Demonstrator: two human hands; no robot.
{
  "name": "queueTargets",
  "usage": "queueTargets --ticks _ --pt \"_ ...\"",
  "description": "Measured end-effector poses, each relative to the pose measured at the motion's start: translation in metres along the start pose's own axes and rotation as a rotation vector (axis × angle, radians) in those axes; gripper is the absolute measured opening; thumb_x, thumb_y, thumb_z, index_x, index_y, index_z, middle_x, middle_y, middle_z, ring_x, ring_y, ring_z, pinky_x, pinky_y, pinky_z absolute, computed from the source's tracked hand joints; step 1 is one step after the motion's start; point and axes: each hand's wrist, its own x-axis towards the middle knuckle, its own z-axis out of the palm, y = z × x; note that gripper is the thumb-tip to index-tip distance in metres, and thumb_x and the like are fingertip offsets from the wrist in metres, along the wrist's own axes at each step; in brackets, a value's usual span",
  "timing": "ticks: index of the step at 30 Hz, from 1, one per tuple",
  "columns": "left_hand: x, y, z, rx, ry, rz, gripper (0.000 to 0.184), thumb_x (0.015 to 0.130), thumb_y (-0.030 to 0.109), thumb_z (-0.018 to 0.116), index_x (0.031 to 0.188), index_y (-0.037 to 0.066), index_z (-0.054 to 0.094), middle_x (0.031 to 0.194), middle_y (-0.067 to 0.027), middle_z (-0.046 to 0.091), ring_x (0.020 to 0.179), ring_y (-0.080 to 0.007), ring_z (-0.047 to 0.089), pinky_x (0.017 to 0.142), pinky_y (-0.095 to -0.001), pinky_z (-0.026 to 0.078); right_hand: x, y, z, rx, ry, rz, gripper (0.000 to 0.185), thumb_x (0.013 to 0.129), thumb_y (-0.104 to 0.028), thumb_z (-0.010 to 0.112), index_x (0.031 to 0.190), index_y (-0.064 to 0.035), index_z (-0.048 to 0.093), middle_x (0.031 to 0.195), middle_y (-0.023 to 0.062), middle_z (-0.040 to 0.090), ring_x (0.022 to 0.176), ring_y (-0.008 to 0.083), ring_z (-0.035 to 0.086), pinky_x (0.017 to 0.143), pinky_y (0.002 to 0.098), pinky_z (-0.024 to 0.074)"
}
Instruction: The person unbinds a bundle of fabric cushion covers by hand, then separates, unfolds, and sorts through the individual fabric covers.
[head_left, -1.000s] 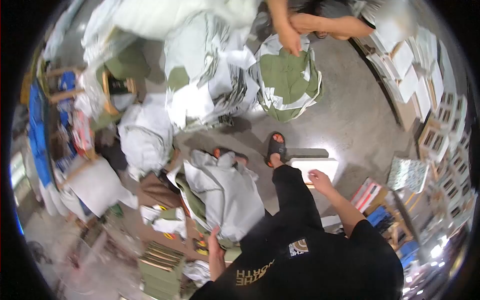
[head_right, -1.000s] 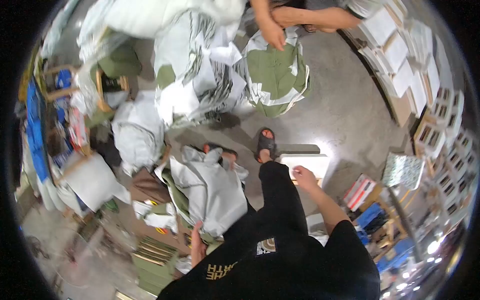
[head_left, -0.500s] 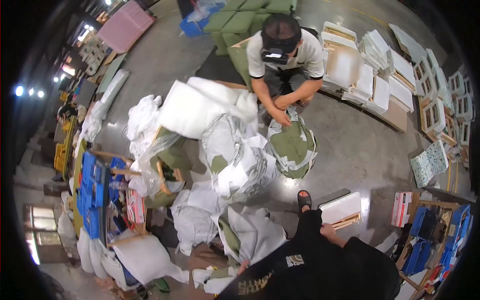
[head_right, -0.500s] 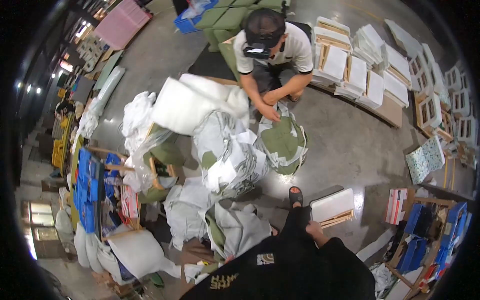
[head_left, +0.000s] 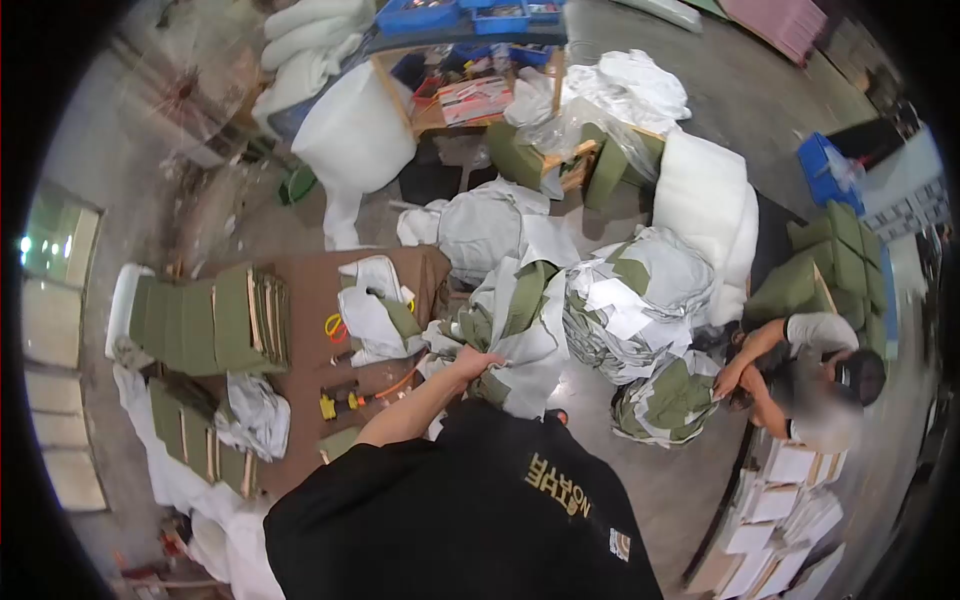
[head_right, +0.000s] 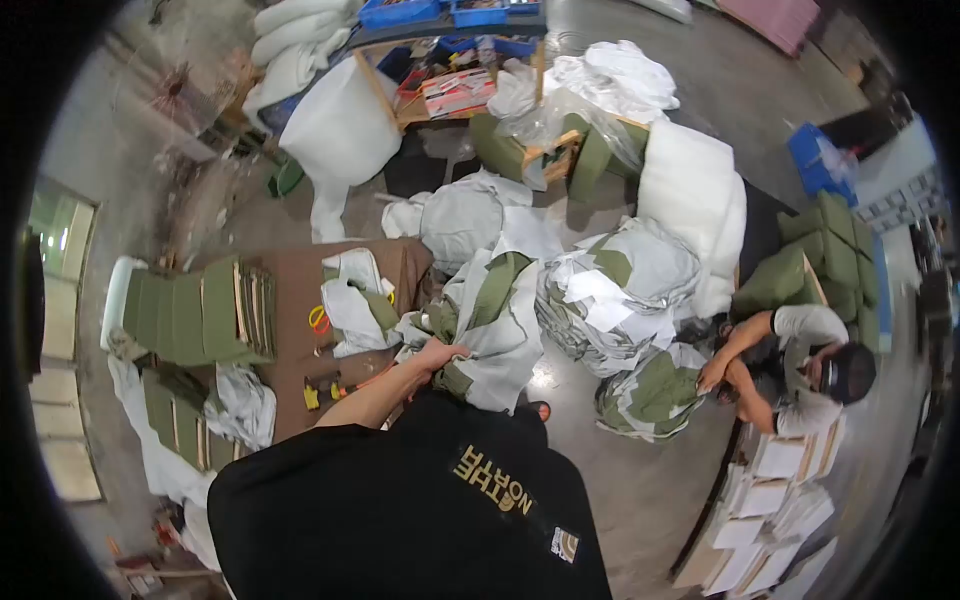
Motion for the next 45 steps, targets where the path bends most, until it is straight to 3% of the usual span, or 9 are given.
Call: queueTargets --ticks 4,13,15,25,29,36,38,41,45 --pt "-0.023 0.007 -0.002 -0.246 -0.057 -0.205 0.067 0.071 0.015 0.080 0.131 0.001 0.054 0.121 -0.0081 0.063 0.105 -0.0215 0.062 0.090 -0.0365 0.051 0.002 -0.002 -0.027 0.032 -0.019 0.035 0.032 0.085 -0.036 0.064 0.094 -0.0047 0.068 0.086 0.0126 0.068 0.083 0.0252 0.065 0.076 0.0395 0.0520" --pt "0.008 0.044 -0.076 -0.543 0.088 -0.009 0.052 0.074 0.016 0.077 0.117 -0.006 0.058 0.106 -0.0130 0.067 0.090 -0.0218 0.067 0.077 -0.0377 0.057 0.042 -0.098 -0.046 0.319 0.089 -0.100 0.030 0.089 -0.034 0.063 0.092 -0.0044 0.067 0.080 0.0093 0.066 0.074 0.0201 0.063 0.071 0.0382 0.0524" --pt "0.031 0.084 -0.104 -0.614 0.109 0.049 0.046 0.077 0.017 0.075 0.111 -0.010 0.060 0.099 -0.0153 0.068 0.084 -0.0224 0.069 0.072 -0.0383 0.058 0.011 -0.195 -0.019 0.384 0.090 -0.074 0.034 0.094 -0.035 0.062 0.117 -0.0093 0.058 0.089 0.0066 0.064 0.068 0.0206 0.061 0.056 0.0323 0.0494" --pt "0.269 0.195 -0.379 -0.794 0.090 0.100 0.054 0.081 0.026 0.075 0.124 0.000 0.057 0.115 -0.0119 0.066 0.103 -0.0260 0.065 0.092 -0.0399 0.053 -0.023 -0.283 0.144 -0.188 -0.097 -0.035 0.034 0.093 -0.023 0.064 0.116 0.0018 0.063 0.095 0.0105 0.070 0.085 0.0153 0.065 0.077 0.0289 0.0510" --pt "0.320 0.232 -0.457 -0.841 0.173 0.176 0.054 0.083 0.028 0.073 0.127 0.003 0.056 0.122 -0.0104 0.064 0.110 -0.0252 0.062 0.096 -0.0409 0.051 -0.050 -0.317 0.188 -0.023 -0.039 0.058 0.034 0.093 -0.022 0.064 0.116 0.0016 0.063 0.095 0.0088 0.069 0.085 0.0138 0.064 0.076 0.0296 0.0514" --pt "0.371 0.182 -0.542 -0.759 0.171 -0.084 0.057 0.092 0.036 0.064 0.136 0.002 0.049 0.132 -0.0109 0.059 0.115 -0.0282 0.061 0.097 -0.0419 0.050 -0.089 -0.435 0.233 0.058 0.053 0.105 0.033 0.093 -0.021 0.062 0.118 0.0008 0.062 0.092 0.0058 0.068 0.080 0.0128 0.063 0.074 0.0278 0.0511" --pt "0.396 0.128 -0.552 -0.375 0.605 -0.470 0.057 0.087 0.040 0.069 0.125 0.000 0.055 0.118 -0.0165 0.066 0.100 -0.0313 0.066 0.085 -0.0455 0.052 -0.093 -0.437 0.243 0.029 0.057 0.115 0.031 0.093 -0.020 0.062 0.116 -0.0001 0.063 0.087 0.0046 0.067 0.076 0.0114 0.061 0.070 0.0267 0.0498" --pt "0.422 -0.004 -0.540 0.507 0.729 -0.064 0.043 0.081 0.033 0.069 0.099 -0.005 0.060 0.090 -0.0204 0.065 0.082 -0.0360 0.062 0.081 -0.0477 0.049 -0.096 -0.423 0.251 0.036 -0.002 0.082 0.034 0.093 -0.020 0.062 0.120 0.0000 0.060 0.093 0.0053 0.068 0.077 0.0119 0.063 0.070 0.0265 0.0499" --pt "0.393 -0.102 -0.394 0.366 -0.016 0.020 0.031 0.089 0.027 0.063 0.109 0.003 0.063 0.113 -0.0191 0.064 0.104 -0.0312 0.059 0.091 -0.0427 0.046 -0.100 -0.401 0.257 0.028 0.006 0.089 0.029 0.093 -0.020 0.062 0.114 -0.0005 0.064 0.090 0.0037 0.067 0.076 0.0102 0.062 0.070 0.0251 0.0497"
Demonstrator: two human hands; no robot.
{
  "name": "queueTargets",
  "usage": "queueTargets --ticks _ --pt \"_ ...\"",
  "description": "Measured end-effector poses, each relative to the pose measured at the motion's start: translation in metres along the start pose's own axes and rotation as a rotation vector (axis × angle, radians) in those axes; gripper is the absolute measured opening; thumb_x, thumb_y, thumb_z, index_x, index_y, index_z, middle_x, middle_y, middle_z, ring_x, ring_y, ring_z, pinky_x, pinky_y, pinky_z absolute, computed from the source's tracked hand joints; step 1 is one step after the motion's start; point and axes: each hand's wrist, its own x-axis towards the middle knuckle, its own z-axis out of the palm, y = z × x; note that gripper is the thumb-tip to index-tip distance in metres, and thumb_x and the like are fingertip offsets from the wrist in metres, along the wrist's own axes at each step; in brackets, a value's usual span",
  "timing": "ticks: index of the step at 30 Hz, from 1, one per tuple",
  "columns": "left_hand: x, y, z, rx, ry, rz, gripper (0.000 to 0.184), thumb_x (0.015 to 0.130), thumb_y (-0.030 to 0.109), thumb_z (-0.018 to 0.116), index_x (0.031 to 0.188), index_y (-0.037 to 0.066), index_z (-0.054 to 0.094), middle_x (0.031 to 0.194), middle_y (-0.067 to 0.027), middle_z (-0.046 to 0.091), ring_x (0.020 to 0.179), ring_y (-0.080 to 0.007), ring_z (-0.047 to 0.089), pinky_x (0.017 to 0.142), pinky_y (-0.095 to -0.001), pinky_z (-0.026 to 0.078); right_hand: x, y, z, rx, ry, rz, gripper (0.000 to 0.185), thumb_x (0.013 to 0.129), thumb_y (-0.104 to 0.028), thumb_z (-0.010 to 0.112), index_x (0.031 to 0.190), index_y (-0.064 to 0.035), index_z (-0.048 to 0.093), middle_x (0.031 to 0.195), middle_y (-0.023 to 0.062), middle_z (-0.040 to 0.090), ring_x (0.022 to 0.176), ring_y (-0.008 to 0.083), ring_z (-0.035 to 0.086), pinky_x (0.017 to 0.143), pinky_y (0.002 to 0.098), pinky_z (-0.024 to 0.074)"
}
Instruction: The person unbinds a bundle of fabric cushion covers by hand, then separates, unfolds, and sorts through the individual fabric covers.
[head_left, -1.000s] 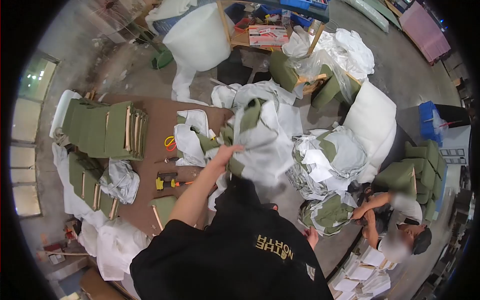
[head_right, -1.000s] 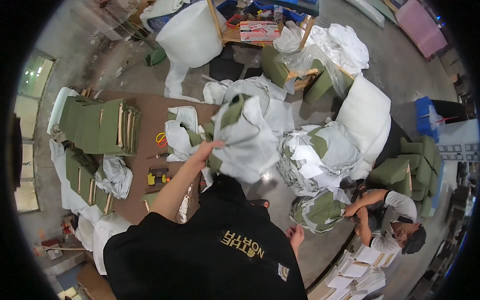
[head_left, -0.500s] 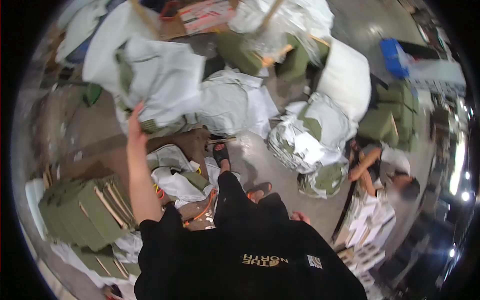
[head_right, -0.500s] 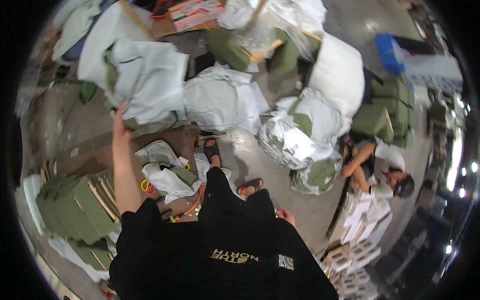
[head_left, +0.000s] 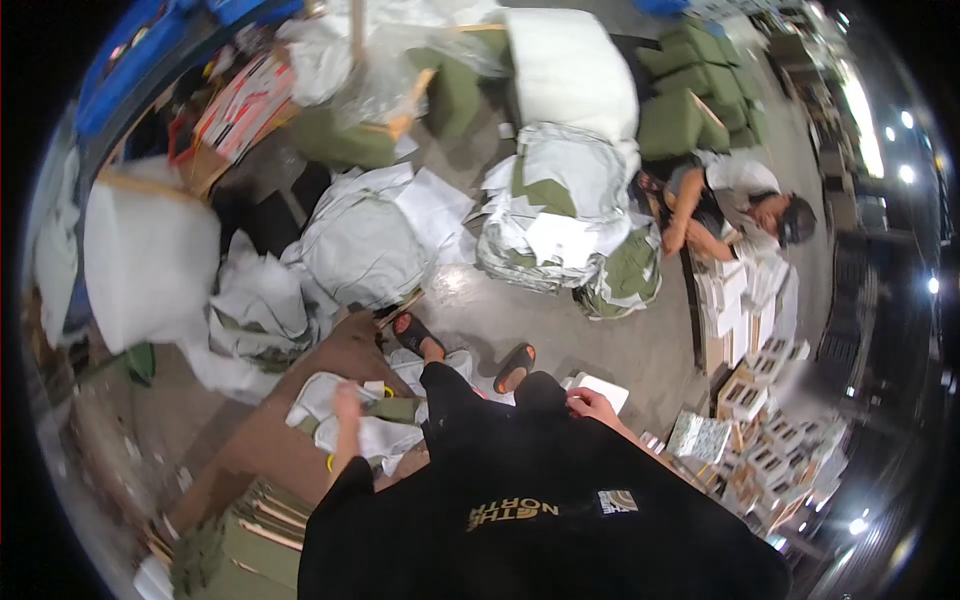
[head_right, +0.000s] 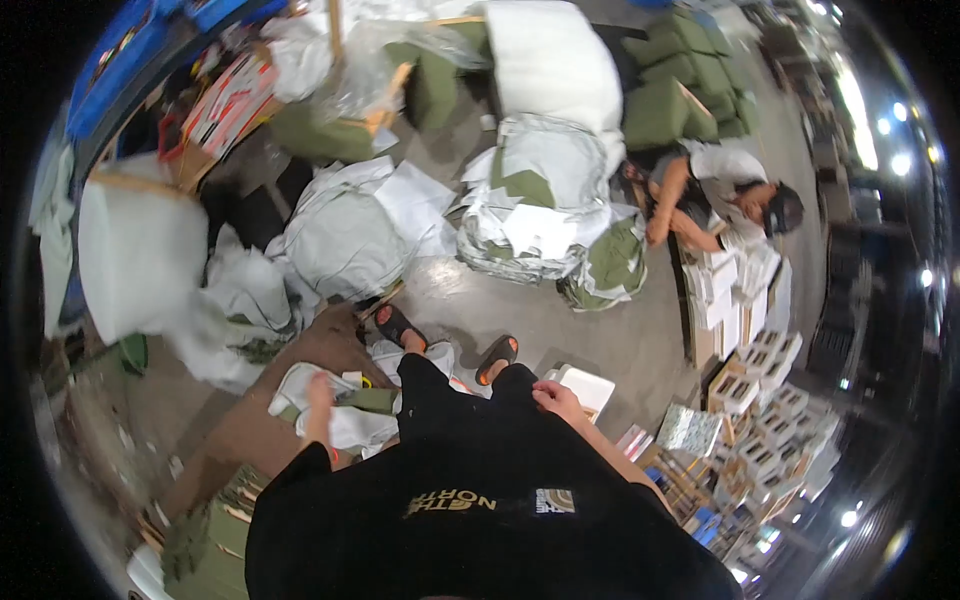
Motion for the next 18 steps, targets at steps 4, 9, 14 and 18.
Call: queueTargets --ticks 4,9,14,18 --pt "-0.111 0.143 0.144 -0.115 -0.347 -0.209 0.041 0.089 0.028 0.065 0.121 0.002 0.062 0.095 -0.0071 0.067 0.073 -0.0143 0.060 0.066 -0.0289 0.049 -0.008 0.012 -0.007 0.008 0.073 -0.086 0.036 0.092 -0.028 0.064 0.118 -0.0026 0.064 0.087 0.0059 0.068 0.074 0.0127 0.063 0.069 0.0281 0.0507" --pt "-0.167 0.204 0.219 -0.126 -0.473 -0.006 0.039 0.089 0.026 0.066 0.121 0.004 0.062 0.091 -0.0038 0.065 0.070 -0.0117 0.058 0.061 -0.0269 0.046 -0.015 0.066 -0.034 0.163 0.091 -0.122 0.039 0.091 -0.032 0.064 0.117 -0.0031 0.065 0.090 0.0101 0.070 0.079 0.0146 0.065 0.075 0.0308 0.0511" --pt "-0.159 0.175 0.209 -0.264 -0.661 0.236 0.020 0.093 0.021 0.059 0.100 0.004 0.064 0.072 0.0032 0.055 0.054 -0.0081 0.044 0.049 -0.0241 0.034 -0.009 0.202 -0.074 0.130 0.290 -0.066 0.034 0.091 -0.033 0.061 0.111 -0.0052 0.066 0.088 0.0087 0.071 0.082 0.0163 0.066 0.075 0.0320 0.0519" --pt "-0.202 0.256 0.283 0.152 -0.673 0.297 0.021 0.093 0.022 0.059 0.102 0.004 0.063 0.074 0.0014 0.055 0.057 -0.0104 0.046 0.051 -0.0254 0.035 -0.032 0.331 -0.080 0.275 0.605 -0.004 0.032 0.088 -0.035 0.062 0.107 -0.0101 0.068 0.086 0.0126 0.071 0.083 0.0286 0.069 0.076 0.0390 0.0534"
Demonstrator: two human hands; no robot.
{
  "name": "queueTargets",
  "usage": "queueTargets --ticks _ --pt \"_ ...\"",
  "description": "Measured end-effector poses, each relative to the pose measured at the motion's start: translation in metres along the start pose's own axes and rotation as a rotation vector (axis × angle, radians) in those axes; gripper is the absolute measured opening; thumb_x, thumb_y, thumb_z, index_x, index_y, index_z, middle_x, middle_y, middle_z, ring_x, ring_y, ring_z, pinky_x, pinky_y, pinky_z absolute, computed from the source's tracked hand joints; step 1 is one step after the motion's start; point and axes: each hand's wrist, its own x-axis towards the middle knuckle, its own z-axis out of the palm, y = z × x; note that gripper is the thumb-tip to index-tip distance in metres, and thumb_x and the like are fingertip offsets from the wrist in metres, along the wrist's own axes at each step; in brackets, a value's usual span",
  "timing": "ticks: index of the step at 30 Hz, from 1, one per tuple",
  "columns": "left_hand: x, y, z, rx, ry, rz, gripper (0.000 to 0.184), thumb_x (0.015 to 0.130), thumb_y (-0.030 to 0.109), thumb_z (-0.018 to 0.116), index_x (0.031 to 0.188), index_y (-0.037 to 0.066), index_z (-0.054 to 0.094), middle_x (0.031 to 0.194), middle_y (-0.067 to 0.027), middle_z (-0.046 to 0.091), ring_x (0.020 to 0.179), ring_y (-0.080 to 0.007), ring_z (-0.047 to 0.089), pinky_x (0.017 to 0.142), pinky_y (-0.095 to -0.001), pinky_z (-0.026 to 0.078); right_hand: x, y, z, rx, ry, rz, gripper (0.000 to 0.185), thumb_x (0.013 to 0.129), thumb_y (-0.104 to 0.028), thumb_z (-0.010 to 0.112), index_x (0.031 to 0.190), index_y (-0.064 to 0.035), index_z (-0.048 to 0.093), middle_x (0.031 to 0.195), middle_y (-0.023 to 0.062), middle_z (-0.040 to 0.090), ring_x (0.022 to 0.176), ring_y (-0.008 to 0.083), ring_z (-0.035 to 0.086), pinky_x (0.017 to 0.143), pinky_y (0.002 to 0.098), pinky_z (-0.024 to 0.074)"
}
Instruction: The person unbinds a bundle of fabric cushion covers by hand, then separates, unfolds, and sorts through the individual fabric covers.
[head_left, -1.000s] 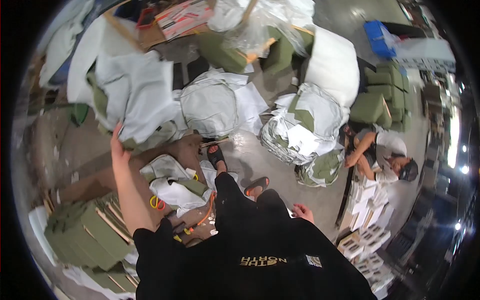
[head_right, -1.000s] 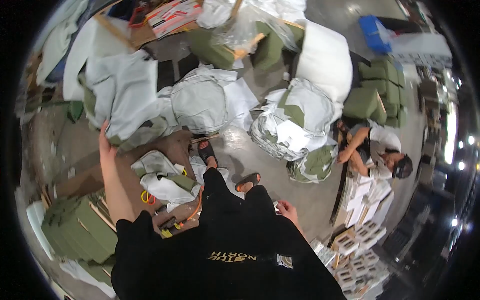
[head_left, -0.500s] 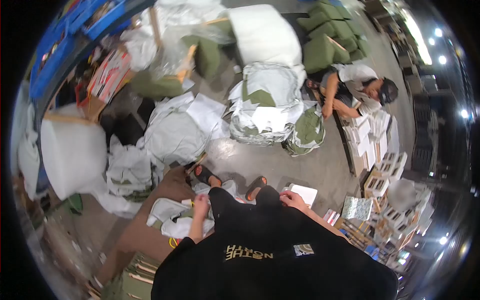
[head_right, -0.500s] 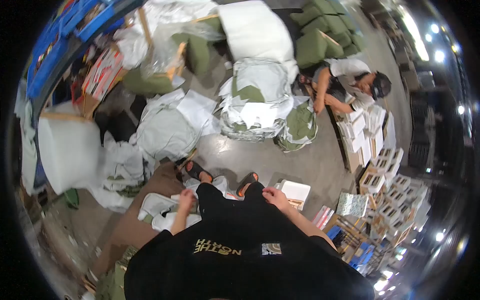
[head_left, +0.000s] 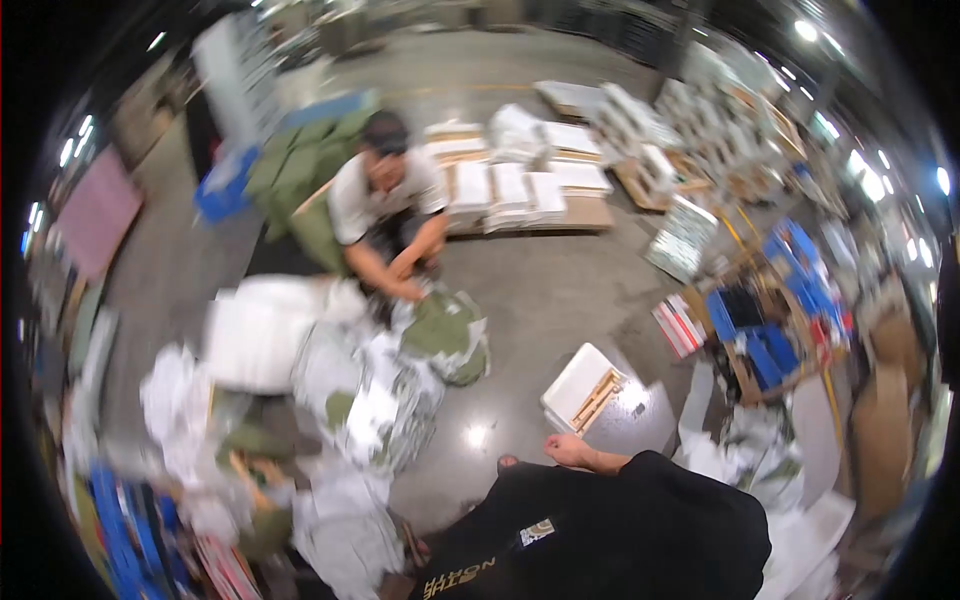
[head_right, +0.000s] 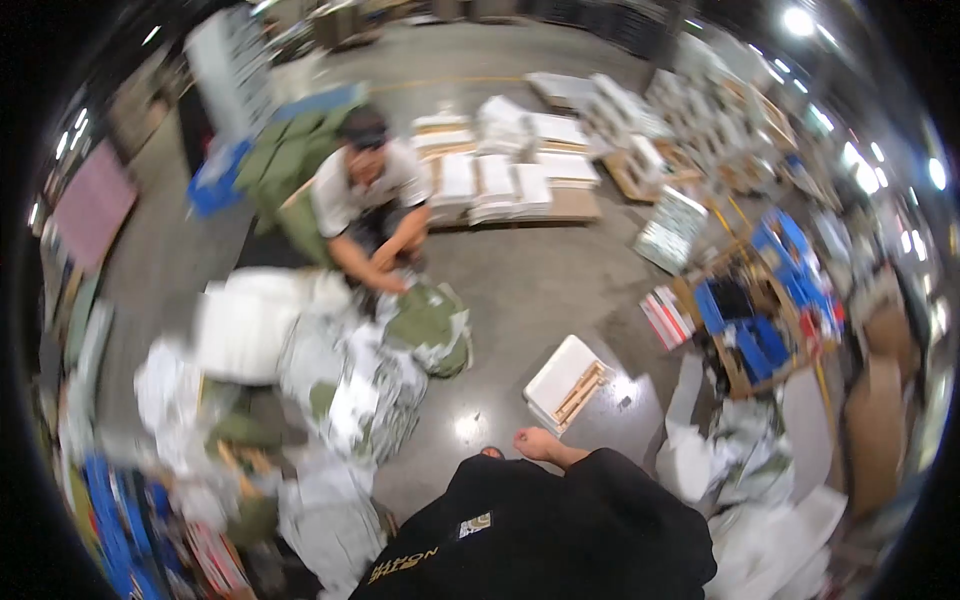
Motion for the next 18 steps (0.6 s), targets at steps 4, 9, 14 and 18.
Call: queueTargets --ticks 4,9,14,18 --pt "0.019 0.130 0.128 0.357 -0.116 0.117 0.022 0.093 0.023 0.059 0.104 0.004 0.061 0.077 -0.0005 0.056 0.061 -0.0127 0.047 0.054 -0.0268 0.036 -0.052 0.103 -0.002 0.145 0.052 0.200 0.033 0.088 -0.037 0.058 0.107 -0.0120 0.069 0.104 0.0172 0.070 0.100 0.0358 0.066 0.085 0.0457 0.0514" --pt "0.023 0.224 0.261 0.644 -0.325 0.303 0.024 0.093 0.024 0.058 0.106 0.004 0.059 0.080 -0.0028 0.057 0.065 -0.0155 0.049 0.057 -0.0284 0.038 -0.154 0.110 0.005 0.196 -0.153 0.466 0.036 0.094 -0.037 0.050 0.112 -0.0118 0.068 0.108 0.0181 0.069 0.108 0.0361 0.064 0.089 0.0452 0.0500" --pt "0.020 0.252 0.294 0.758 -0.406 0.363 0.025 0.093 0.024 0.058 0.109 0.005 0.058 0.083 -0.0052 0.058 0.069 -0.0184 0.051 0.060 -0.0301 0.039 -0.158 0.130 0.017 0.279 -0.193 0.382 0.037 0.094 -0.038 0.050 0.114 -0.0121 0.067 0.108 0.0178 0.069 0.107 0.0361 0.064 0.089 0.0451 0.0501" --pt "0.018 0.254 0.284 0.794 -0.418 0.361 0.027 0.093 0.025 0.058 0.110 0.005 0.056 0.086 -0.0071 0.058 0.072 -0.0207 0.052 0.062 -0.0314 0.040 -0.145 0.141 0.022 0.295 -0.187 0.253 0.038 0.094 -0.039 0.050 0.115 -0.0124 0.066 0.107 0.0177 0.069 0.106 0.0361 0.064 0.089 0.0450 0.0502"
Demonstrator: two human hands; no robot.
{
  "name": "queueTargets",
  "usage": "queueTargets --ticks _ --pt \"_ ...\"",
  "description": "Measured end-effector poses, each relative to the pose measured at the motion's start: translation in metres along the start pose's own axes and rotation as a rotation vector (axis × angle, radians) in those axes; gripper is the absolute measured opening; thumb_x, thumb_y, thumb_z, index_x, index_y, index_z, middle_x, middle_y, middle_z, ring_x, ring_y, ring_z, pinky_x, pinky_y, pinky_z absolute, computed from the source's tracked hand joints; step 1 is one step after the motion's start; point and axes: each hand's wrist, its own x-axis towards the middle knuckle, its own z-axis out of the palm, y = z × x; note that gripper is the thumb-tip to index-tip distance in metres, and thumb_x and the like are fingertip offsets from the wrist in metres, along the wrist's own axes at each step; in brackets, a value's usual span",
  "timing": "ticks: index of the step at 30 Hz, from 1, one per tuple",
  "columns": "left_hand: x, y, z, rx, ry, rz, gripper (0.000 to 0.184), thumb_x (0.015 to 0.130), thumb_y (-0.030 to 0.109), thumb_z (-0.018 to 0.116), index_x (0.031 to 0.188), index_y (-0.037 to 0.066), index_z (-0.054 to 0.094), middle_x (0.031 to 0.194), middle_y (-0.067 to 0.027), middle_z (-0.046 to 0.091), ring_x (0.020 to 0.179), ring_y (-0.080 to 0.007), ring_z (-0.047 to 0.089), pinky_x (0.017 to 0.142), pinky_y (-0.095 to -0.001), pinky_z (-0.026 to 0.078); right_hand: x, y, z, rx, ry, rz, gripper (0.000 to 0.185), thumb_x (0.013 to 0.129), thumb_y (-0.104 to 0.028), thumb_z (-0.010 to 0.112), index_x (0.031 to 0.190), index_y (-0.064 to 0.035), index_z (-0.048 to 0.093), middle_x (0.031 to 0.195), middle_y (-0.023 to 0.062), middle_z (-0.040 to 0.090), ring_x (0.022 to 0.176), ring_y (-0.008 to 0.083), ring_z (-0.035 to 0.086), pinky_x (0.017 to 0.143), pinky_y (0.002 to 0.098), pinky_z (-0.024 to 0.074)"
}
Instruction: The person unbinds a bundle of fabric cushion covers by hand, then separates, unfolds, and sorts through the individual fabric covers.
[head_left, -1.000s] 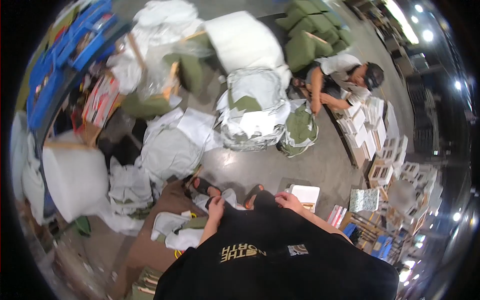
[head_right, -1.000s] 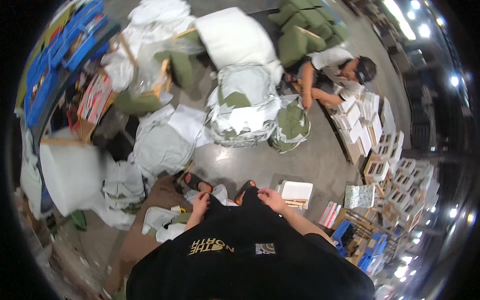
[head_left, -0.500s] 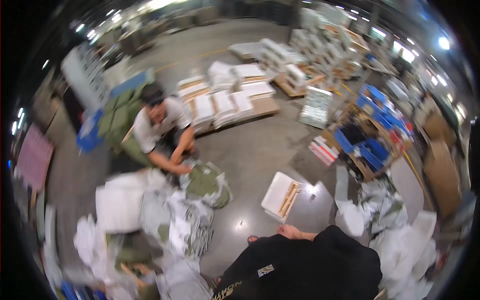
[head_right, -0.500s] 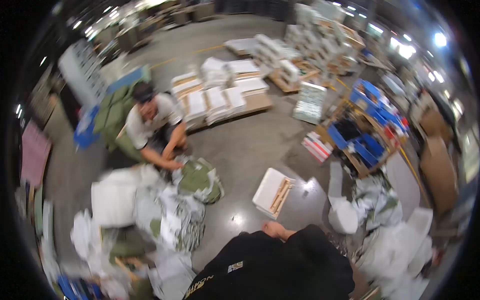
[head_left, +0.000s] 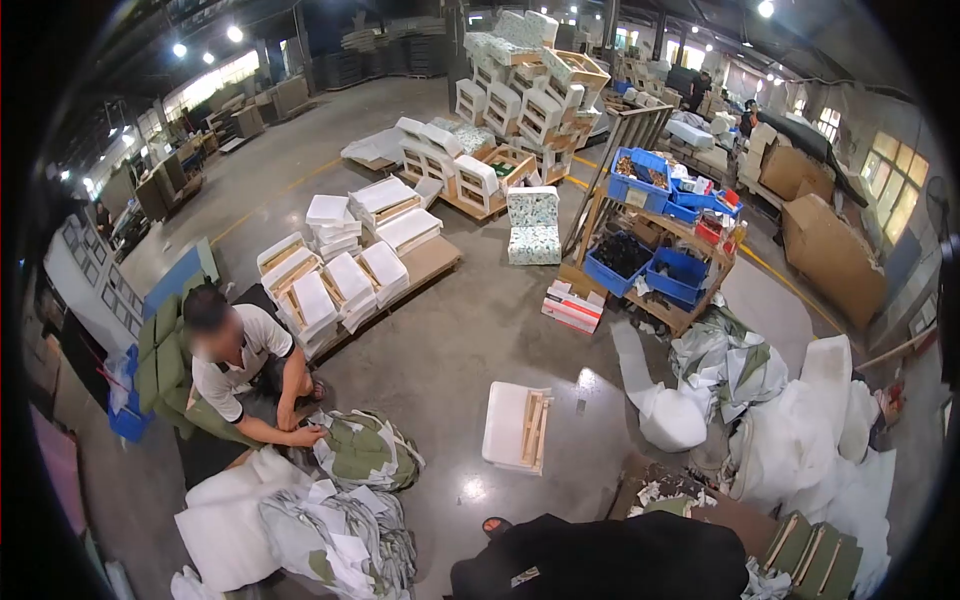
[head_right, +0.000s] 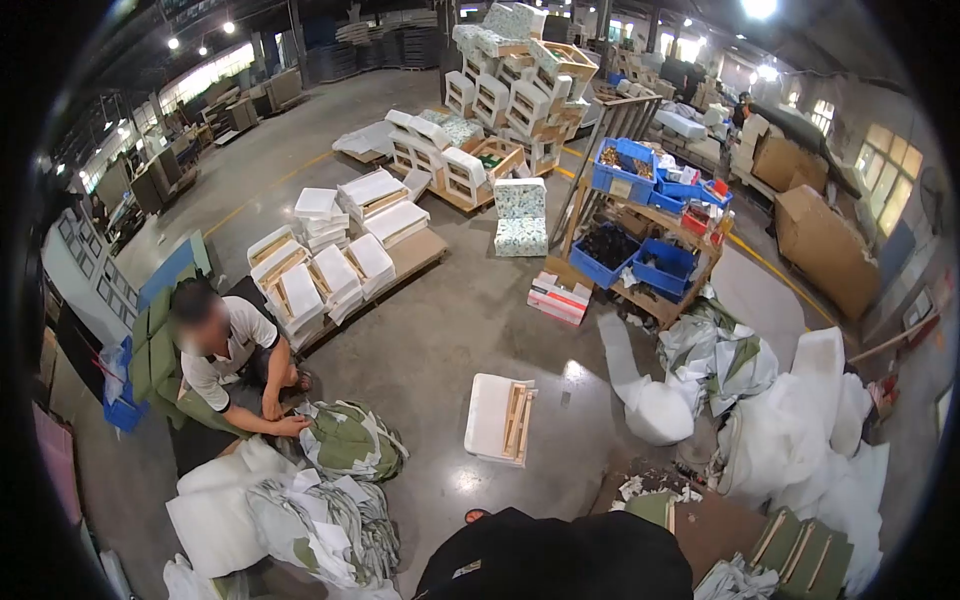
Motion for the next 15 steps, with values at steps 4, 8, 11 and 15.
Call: queueTargets --ticks 4,8,11,15 --pt "-0.013 -0.015 0.000 0.024 -0.026 -0.018 0.029 0.092 0.026 0.058 0.112 0.005 0.055 0.088 -0.0089 0.059 0.075 -0.0230 0.054 0.064 -0.0328 0.041 0.028 0.024 0.012 -0.010 0.031 -0.299 0.039 0.094 -0.040 0.051 0.117 -0.0126 0.065 0.107 0.0175 0.069 0.105 0.0361 0.065 0.088 0.0449 0.0503" --pt "-0.032 -0.042 -0.013 0.044 -0.052 -0.034 0.031 0.092 0.026 0.058 0.114 0.005 0.053 0.091 -0.0108 0.060 0.078 -0.0253 0.055 0.067 -0.0341 0.042 -0.024 -0.108 -0.037 -0.190 0.069 -0.064 0.040 0.093 -0.039 0.052 0.122 -0.0133 0.062 0.104 0.0167 0.069 0.101 0.0366 0.065 0.087 0.0452 0.0507" --pt "-0.052 -0.064 -0.021 0.046 -0.073 -0.059 0.032 0.092 0.027 0.058 0.116 0.006 0.052 0.093 -0.0122 0.060 0.081 -0.0270 0.057 0.068 -0.0351 0.043 -0.017 -0.155 -0.062 -0.243 0.157 -0.181 0.042 0.088 -0.033 0.056 0.124 -0.0121 0.060 0.103 0.0175 0.069 0.099 0.0375 0.065 0.085 0.0450 0.0510" --pt "-0.078 -0.090 -0.032 0.050 -0.076 -0.076 0.034 0.092 0.028 0.058 0.117 0.006 0.051 0.095 -0.0141 0.061 0.084 -0.0293 0.058 0.071 -0.0364 0.044 0.020 -0.185 -0.063 -0.268 0.262 -0.299 0.047 0.086 -0.033 0.060 0.127 -0.0124 0.058 0.101 0.0171 0.069 0.095 0.0353 0.066 0.085 0.0437 0.0511"
